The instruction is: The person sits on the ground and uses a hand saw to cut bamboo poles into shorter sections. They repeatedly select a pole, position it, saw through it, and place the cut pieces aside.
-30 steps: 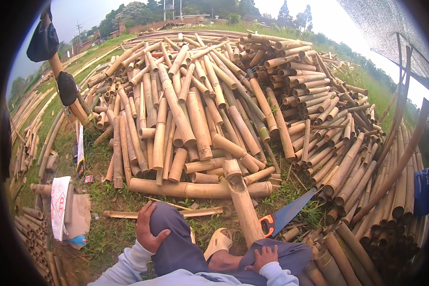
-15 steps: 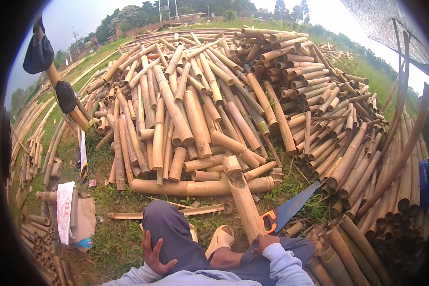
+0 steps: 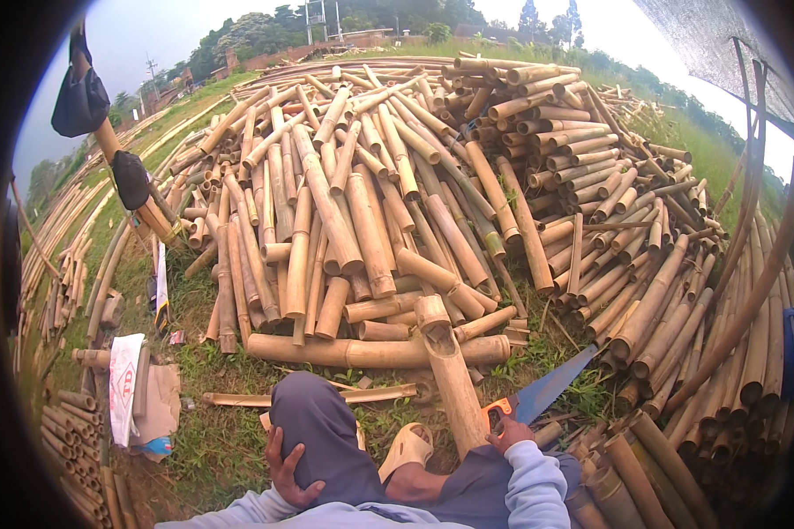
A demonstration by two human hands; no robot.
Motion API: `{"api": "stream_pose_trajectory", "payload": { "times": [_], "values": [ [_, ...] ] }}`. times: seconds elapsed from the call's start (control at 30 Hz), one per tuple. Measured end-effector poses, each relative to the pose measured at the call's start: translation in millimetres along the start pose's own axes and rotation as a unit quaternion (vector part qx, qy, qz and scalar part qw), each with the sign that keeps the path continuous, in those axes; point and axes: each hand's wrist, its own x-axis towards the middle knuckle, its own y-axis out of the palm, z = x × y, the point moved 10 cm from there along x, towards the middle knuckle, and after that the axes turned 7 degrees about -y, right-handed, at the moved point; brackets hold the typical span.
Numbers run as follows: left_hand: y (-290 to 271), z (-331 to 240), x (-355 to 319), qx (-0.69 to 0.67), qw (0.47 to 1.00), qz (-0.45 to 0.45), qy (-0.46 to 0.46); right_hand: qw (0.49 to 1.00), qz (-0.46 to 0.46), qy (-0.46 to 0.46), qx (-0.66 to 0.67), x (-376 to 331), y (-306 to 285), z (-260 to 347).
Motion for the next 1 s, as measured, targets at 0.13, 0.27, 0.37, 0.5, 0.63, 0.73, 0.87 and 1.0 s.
{"api": "stream_pose_trajectory", "payload": {
  "times": [0.13, 0.27, 0.37, 0.5, 0.63, 0.73, 0.87, 1.0],
  "values": [
    [-4, -1, 1, -0.026, 0.999, -0.028, -0.015, 1.0, 0.0, 0.002, 0.007, 6, 6, -8],
    [-8, -2, 2, -0.025, 0.999, -0.035, -0.019, 1.0, -0.007, 0.012, 0.022, 7, 9, -15],
    [-12, -1, 0, -0.015, 0.999, -0.044, -0.022, 1.0, -0.009, 0.016, 0.019, 7, 9, -14],
    [-13, -1, -1, -0.015, 0.999, -0.044, -0.024, 1.0, -0.008, 0.015, 0.011, 12, 14, -23],
    [-16, -2, 0, -0.017, 0.998, -0.047, -0.027, 1.0, 0.001, 0.02, 0.016, 12, 14, -23],
    [-16, -4, 1, -0.025, 0.998, -0.049, -0.021, 1.0, -0.006, 0.02, 0.012, 11, 14, -25],
    [-14, -3, 0, -0.022, 0.999, -0.04, -0.019, 0.999, 0.013, 0.035, 0.02, 10, 15, -26],
    [-13, -3, 0, -0.016, 0.999, -0.036, -0.016, 0.999, 0.005, 0.031, 0.012, 8, 11, -21]
  ]
}}
